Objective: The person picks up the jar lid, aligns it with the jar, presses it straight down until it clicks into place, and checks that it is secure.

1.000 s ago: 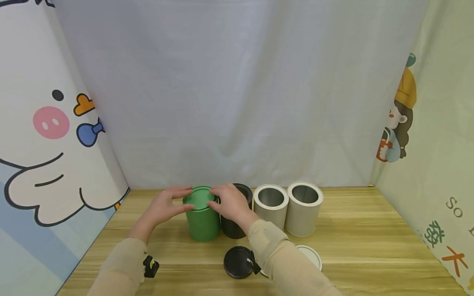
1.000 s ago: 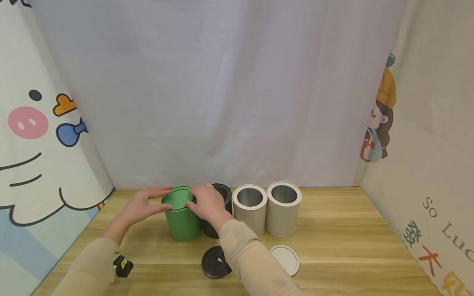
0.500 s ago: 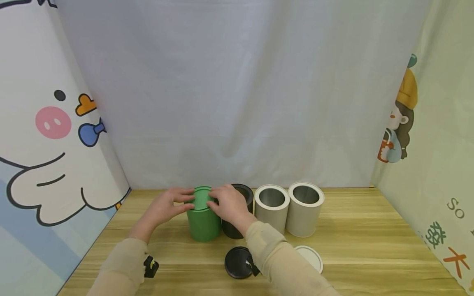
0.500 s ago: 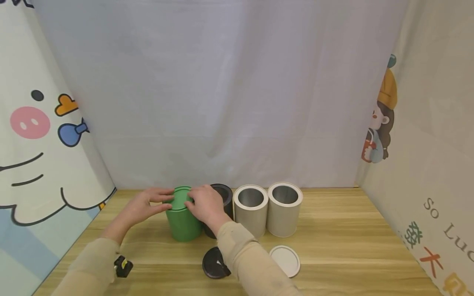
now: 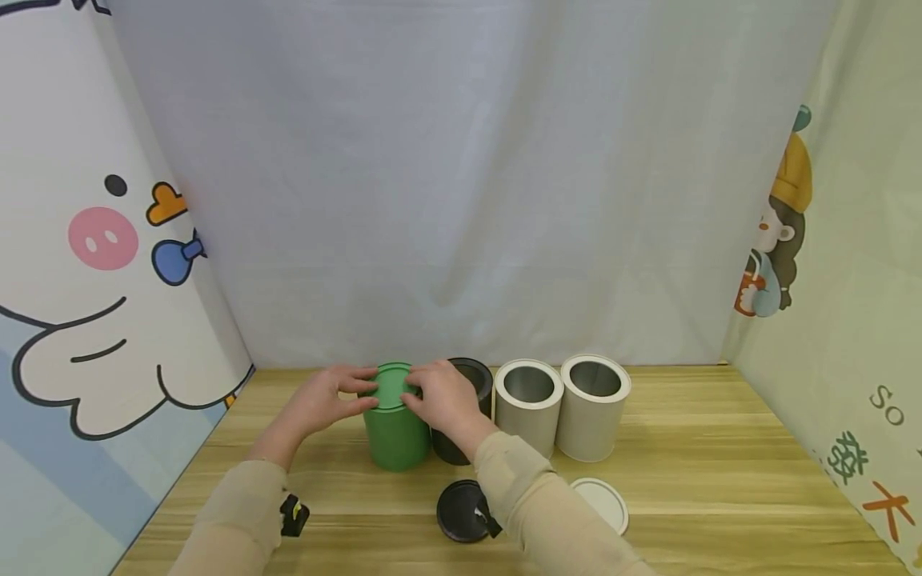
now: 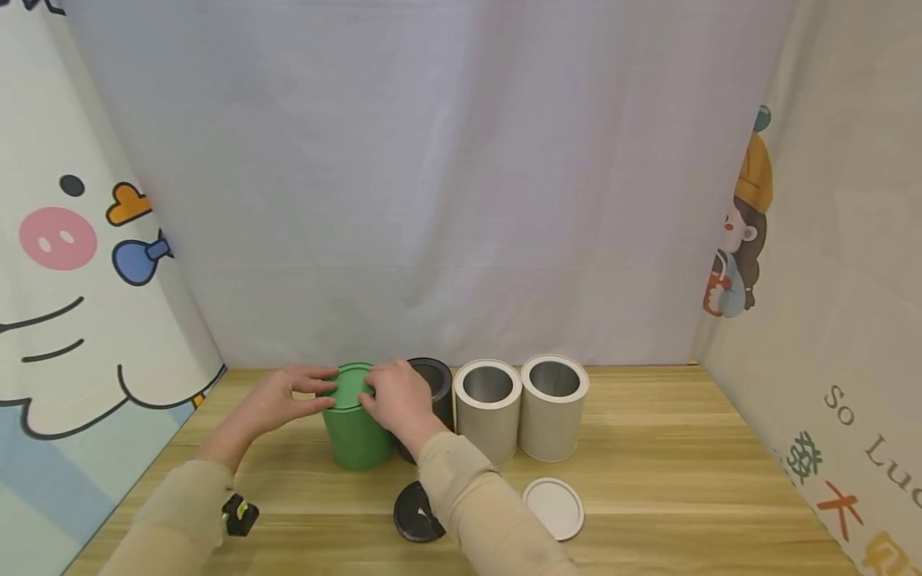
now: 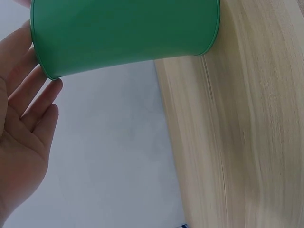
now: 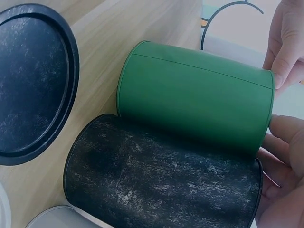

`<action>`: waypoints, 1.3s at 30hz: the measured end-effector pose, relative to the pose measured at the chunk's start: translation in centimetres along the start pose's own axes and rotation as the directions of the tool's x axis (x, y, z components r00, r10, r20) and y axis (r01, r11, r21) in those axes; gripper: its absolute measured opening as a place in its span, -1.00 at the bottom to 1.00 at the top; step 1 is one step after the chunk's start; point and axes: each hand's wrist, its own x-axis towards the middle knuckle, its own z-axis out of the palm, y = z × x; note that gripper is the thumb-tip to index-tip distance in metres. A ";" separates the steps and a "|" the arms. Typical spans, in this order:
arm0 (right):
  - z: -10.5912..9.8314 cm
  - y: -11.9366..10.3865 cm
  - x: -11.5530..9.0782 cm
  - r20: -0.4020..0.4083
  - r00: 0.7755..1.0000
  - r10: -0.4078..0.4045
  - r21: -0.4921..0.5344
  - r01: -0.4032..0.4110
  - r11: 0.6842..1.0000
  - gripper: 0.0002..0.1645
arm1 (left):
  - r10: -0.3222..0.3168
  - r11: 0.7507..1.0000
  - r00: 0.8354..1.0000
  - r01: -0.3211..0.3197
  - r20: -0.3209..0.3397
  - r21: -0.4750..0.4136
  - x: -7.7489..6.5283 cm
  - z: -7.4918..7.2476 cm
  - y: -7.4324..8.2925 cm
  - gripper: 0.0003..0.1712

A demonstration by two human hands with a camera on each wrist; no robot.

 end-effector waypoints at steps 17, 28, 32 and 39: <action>-0.5 -0.5 0.3 -0.006 1.000 0.000 -0.053 0.000 0.999 -0.73 | -0.047 0.998 0.999 0.048 0.019 -0.047 0.3 -0.1 0.2 -0.61; -0.5 -0.5 0.4 0.002 1.000 0.019 -0.090 -0.019 0.996 -0.75 | -0.086 0.994 0.996 0.087 0.031 -0.061 0.3 0.0 0.6 -0.62; -0.4 -0.5 0.5 0.026 0.999 0.023 -0.130 -0.019 0.991 -0.72 | -0.091 0.993 0.995 0.092 0.029 -0.068 0.3 0.0 0.7 -0.62; -0.6 -0.1 0.5 0.047 0.999 -0.001 -0.155 0.009 0.988 -0.67 | -0.063 0.997 0.997 0.065 0.035 -0.045 0.3 0.0 0.6 -0.63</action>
